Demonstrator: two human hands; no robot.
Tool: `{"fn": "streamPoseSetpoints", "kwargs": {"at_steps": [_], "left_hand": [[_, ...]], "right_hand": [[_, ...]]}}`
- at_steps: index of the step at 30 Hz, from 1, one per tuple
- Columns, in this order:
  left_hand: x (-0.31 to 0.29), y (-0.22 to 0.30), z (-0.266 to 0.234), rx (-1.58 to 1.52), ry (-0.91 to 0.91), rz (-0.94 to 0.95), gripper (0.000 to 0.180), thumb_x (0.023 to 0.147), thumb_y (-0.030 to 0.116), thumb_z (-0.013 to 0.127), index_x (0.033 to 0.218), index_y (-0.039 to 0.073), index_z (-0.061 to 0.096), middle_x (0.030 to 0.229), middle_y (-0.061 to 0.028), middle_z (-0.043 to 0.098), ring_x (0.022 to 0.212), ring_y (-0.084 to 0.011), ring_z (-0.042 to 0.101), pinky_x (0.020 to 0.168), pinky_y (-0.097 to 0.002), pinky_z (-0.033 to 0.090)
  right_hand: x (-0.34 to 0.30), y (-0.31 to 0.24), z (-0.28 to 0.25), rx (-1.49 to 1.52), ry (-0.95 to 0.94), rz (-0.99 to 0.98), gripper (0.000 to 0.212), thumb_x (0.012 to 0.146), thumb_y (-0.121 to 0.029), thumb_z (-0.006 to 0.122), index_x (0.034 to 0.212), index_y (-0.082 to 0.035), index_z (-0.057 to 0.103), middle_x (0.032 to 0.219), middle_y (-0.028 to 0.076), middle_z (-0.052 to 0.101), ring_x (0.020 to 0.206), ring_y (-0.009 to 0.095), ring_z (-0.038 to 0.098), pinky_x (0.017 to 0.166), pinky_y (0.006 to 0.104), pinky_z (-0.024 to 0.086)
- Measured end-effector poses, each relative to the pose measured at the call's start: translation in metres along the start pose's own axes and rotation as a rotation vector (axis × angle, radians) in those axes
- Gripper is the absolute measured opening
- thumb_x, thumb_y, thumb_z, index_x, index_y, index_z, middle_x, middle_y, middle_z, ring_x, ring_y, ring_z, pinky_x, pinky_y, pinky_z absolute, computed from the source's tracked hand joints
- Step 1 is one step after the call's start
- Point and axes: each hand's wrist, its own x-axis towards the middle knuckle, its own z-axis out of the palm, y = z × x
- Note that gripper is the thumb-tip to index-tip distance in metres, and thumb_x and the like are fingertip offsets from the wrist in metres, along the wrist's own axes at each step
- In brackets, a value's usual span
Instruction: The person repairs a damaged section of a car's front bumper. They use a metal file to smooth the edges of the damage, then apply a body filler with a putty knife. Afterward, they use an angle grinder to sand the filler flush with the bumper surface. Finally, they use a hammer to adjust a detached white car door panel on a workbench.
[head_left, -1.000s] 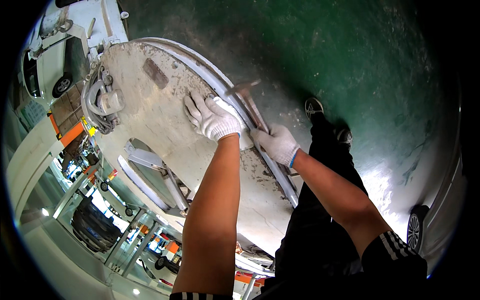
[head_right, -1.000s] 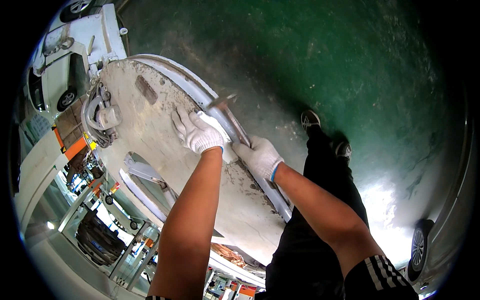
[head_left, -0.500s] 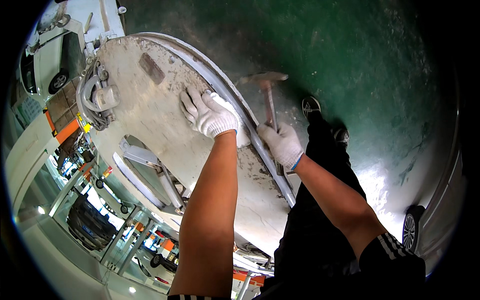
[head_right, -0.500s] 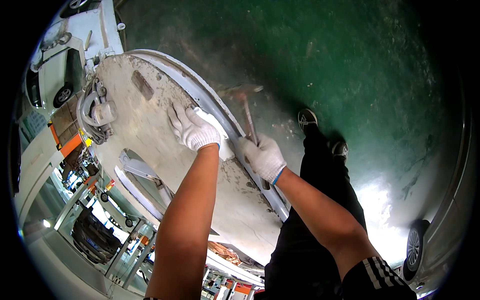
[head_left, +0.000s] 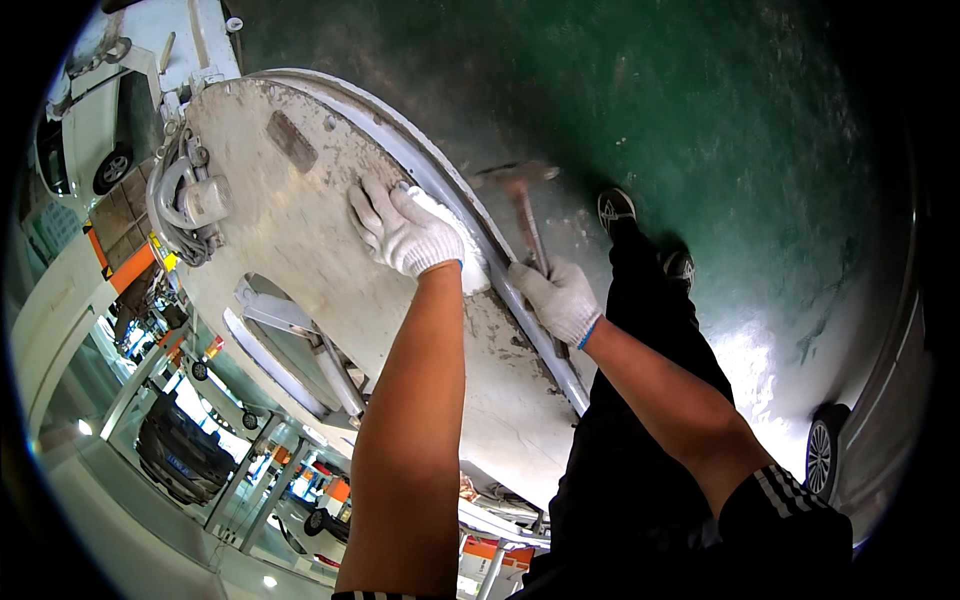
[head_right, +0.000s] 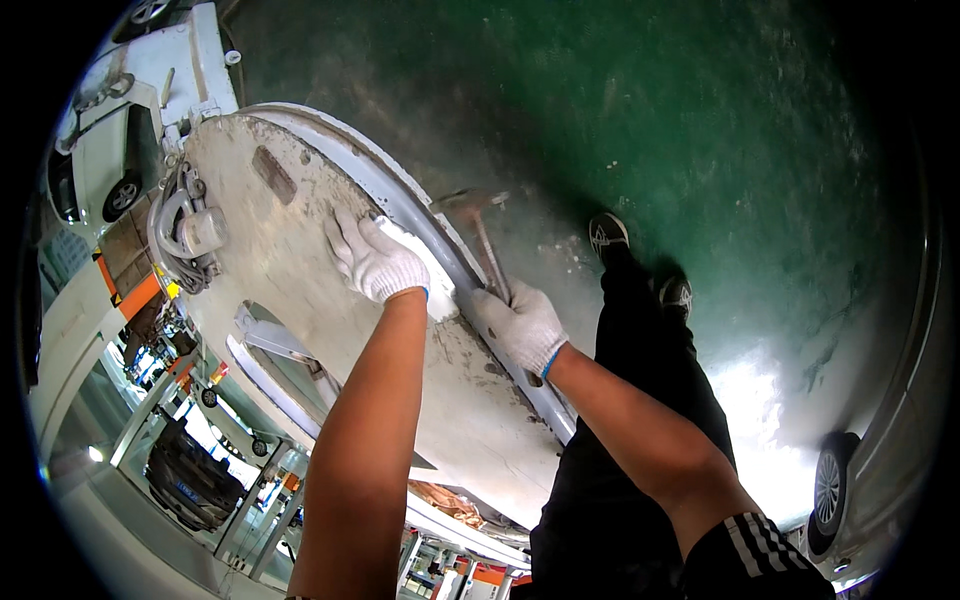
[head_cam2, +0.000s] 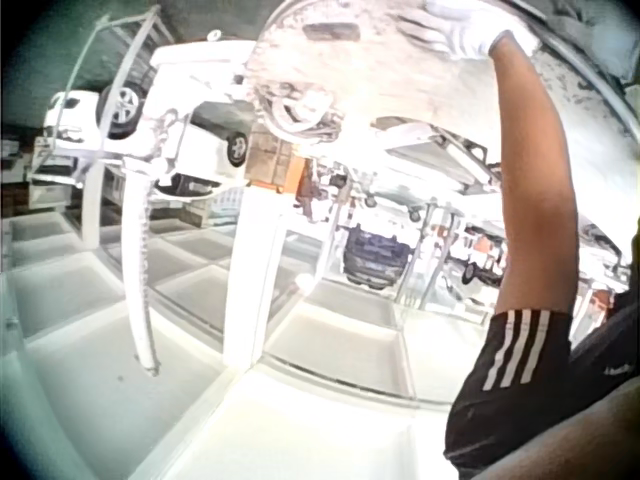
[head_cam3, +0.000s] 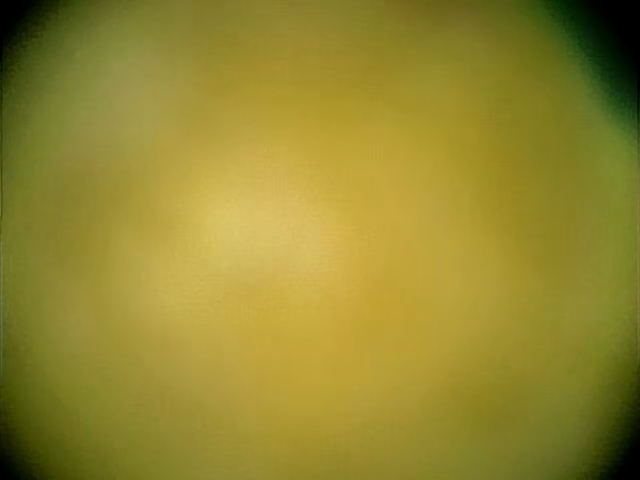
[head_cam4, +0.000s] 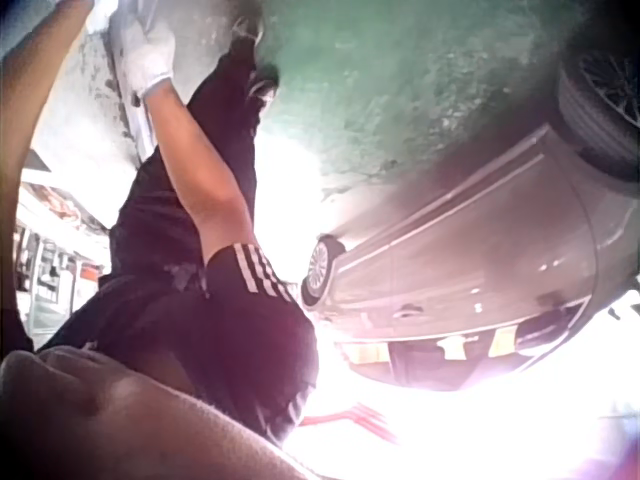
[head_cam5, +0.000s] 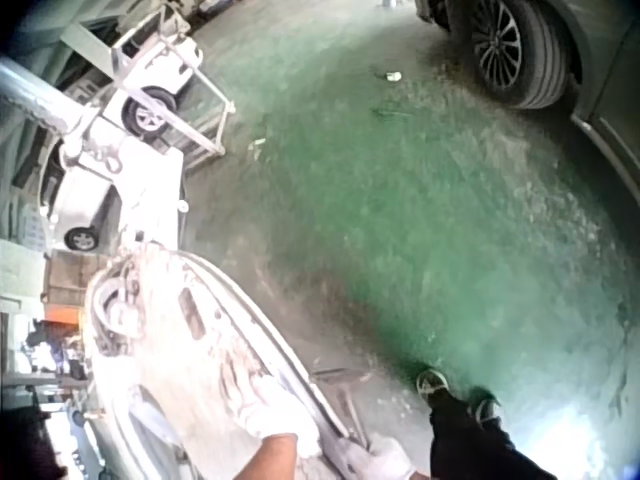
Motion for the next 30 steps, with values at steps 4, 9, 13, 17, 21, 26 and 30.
{"fn": "streamPoseSetpoints", "kwargs": {"at_steps": [4,9,13,17,21,26,30], "left_hand": [[-0.002,0.002,-0.003,0.006,0.010,-0.020,0.054,0.112,0.038,0.037,0.161,0.017,0.046,0.169,-0.0128,0.040,0.149,-0.0383,0.044,0.116,-0.0518,0.040],[-0.001,0.005,-0.002,-0.058,0.022,0.003,0.054,0.112,0.039,0.039,0.160,0.016,0.048,0.167,-0.0137,0.043,0.148,-0.0392,0.045,0.117,-0.0513,0.040],[-0.001,-0.001,-0.001,-0.045,0.039,0.009,0.054,0.112,0.038,0.039,0.160,0.016,0.048,0.167,-0.0138,0.043,0.148,-0.0385,0.046,0.117,-0.0508,0.040],[0.000,0.001,0.001,-0.026,0.028,-0.002,0.054,0.112,0.038,0.039,0.160,0.017,0.048,0.168,-0.0130,0.041,0.149,-0.0373,0.045,0.117,-0.0521,0.040],[-0.001,0.003,-0.001,-0.006,-0.001,-0.034,0.053,0.112,0.039,0.039,0.161,0.018,0.047,0.169,-0.0118,0.040,0.150,-0.0355,0.044,0.117,-0.0532,0.040],[-0.001,0.003,-0.004,0.009,0.003,-0.042,0.053,0.113,0.040,0.038,0.161,0.020,0.047,0.170,-0.0106,0.040,0.150,-0.0346,0.043,0.117,-0.0530,0.039],[-0.001,0.003,-0.003,0.024,-0.018,-0.069,0.053,0.113,0.039,0.038,0.161,0.020,0.047,0.170,-0.0106,0.040,0.150,-0.0353,0.044,0.117,-0.0518,0.040]], "right_hand": [[-0.002,0.004,-0.003,-0.061,-0.001,0.017,0.040,0.100,-0.038,0.069,0.102,0.001,0.070,0.076,0.006,0.066,0.070,0.015,0.061,0.069,0.0364,0.053],[0.001,0.009,-0.001,-0.175,-0.084,0.088,0.040,0.099,-0.037,0.070,0.102,0.002,0.070,0.075,0.007,0.067,0.070,0.017,0.062,0.070,0.0377,0.054],[-0.009,0.014,-0.002,-0.009,0.073,0.006,0.043,0.099,-0.039,0.068,0.109,0.002,0.072,0.077,0.011,0.069,0.071,0.017,0.063,0.072,0.0372,0.054],[-0.017,0.010,-0.005,-0.094,-0.014,0.091,0.043,0.099,-0.040,0.068,0.108,0.002,0.072,0.078,0.011,0.070,0.072,0.018,0.065,0.073,0.0375,0.054],[-0.026,0.012,-0.005,-0.071,0.004,0.086,0.044,0.099,-0.041,0.070,0.106,0.002,0.072,0.079,0.012,0.071,0.073,0.019,0.066,0.073,0.0382,0.055],[-0.027,0.034,-0.002,0.024,0.064,0.066,0.044,0.098,-0.042,0.070,0.103,0.002,0.073,0.077,0.014,0.070,0.071,0.021,0.067,0.071,0.0397,0.055],[-0.026,0.052,0.001,-0.128,0.017,0.071,0.044,0.099,-0.042,0.069,0.105,0.001,0.073,0.075,0.013,0.070,0.070,0.020,0.066,0.070,0.0387,0.055]]}}
